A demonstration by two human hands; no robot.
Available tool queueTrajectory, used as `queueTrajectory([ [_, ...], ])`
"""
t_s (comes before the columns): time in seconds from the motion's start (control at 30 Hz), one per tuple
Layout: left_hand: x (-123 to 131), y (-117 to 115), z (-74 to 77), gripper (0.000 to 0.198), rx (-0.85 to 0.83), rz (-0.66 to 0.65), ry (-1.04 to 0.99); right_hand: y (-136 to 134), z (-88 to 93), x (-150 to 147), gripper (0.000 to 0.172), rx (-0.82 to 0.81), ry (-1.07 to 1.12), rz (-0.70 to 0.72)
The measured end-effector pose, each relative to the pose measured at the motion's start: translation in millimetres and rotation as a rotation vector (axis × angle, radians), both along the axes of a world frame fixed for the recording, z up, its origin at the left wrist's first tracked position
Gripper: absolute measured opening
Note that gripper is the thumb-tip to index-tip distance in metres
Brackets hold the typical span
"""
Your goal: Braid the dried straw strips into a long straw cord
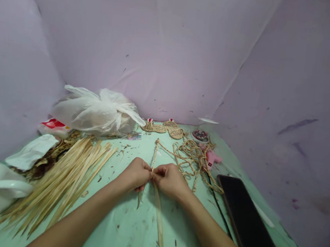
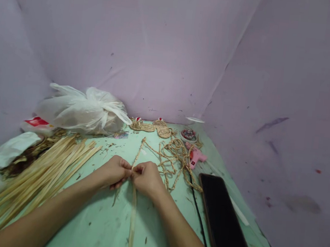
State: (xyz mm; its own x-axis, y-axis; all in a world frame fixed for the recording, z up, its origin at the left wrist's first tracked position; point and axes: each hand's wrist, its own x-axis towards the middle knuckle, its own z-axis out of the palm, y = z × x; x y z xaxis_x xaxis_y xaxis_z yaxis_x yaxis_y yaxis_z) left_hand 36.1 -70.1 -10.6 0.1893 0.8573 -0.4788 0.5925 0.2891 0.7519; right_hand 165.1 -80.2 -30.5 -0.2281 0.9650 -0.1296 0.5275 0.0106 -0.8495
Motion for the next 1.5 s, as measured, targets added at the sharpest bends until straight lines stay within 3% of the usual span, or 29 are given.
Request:
queueTrajectory([
  [0.1, 1.4, 0.6, -9.0, 0.012, 0.247, 0.001, 0.237, -6.7, 4.7, -4.2, 0.018, 0.169, -0.285, -0.012],
  [0.17, 1.4, 2.2, -14.7, 0.011, 0.358, -0.004, 0.282, -12.2, 12.1, -6.4, 0.019, 0.201, -0.426, -0.019],
  [0.33, 3.0, 3.1, -11.5, 0.009, 0.157, 0.069, 0.04, -26.4, 35.0, -15.6, 0.018, 0.173, -0.723, -0.042],
  [0.43, 4.7, -1.3, -0.3, 0.011, 0.026, 0.137, -0.158, -36.1, 43.6, -27.9, 0.02, 0.174, -0.791, 0.023],
  [0.53, 2.8, -3.5, 6.4, 0.011, -0.044, 0.115, -0.271, -43.0, 47.3, -36.0, 0.019, 0.16, -0.802, 0.096],
  [0.63, -3.6, 0.2, 6.0, 0.006, -0.065, 0.046, -0.277, -39.8, 48.4, -26.8, 0.013, 0.149, -0.718, 0.132],
  [0.7, -8.8, 4.0, 4.8, 0.005, -0.074, -0.006, -0.309, -30.1, 46.6, -11.6, 0.019, 0.137, -0.556, 0.11],
  [0.77, -12.9, 6.6, 4.9, 0.009, -0.088, -0.05, -0.354, -16.8, 41.6, 3.6, 0.028, 0.104, -0.316, -0.039],
  [0.83, -15.2, 7.4, 6.0, 0.011, -0.103, -0.076, -0.377, -5.3, 34.3, 12.1, 0.025, 0.099, -0.082, -0.24],
  [0.9, -15.7, 6.9, 6.9, 0.011, -0.104, -0.089, -0.377, 0.2, 27.4, 11.0, 0.016, -0.127, 0.18, -0.256],
  [1.0, -15.2, 6.5, 4.5, 0.014, -0.065, -0.11, -0.368, -2.0, 21.2, -0.7, 0.009, -0.471, 0.502, -0.134],
  [1.07, -14.8, 7.3, 0.6, 0.015, -0.056, -0.125, -0.362, -4.8, 18.1, -7.1, 0.01, -0.483, 0.519, -0.127],
  [1.23, -14.3, 8.6, -5.3, 0.007, -0.006, -0.15, -0.179, -2.0, 4.9, -7.0, 0.01, -0.316, 0.279, -0.21],
  [1.5, -30.3, 11.1, 11.1, 0.015, -0.011, -0.245, -0.032, -1.7, -7.3, -10.8, 0.01, -0.231, 0.316, -0.259],
])
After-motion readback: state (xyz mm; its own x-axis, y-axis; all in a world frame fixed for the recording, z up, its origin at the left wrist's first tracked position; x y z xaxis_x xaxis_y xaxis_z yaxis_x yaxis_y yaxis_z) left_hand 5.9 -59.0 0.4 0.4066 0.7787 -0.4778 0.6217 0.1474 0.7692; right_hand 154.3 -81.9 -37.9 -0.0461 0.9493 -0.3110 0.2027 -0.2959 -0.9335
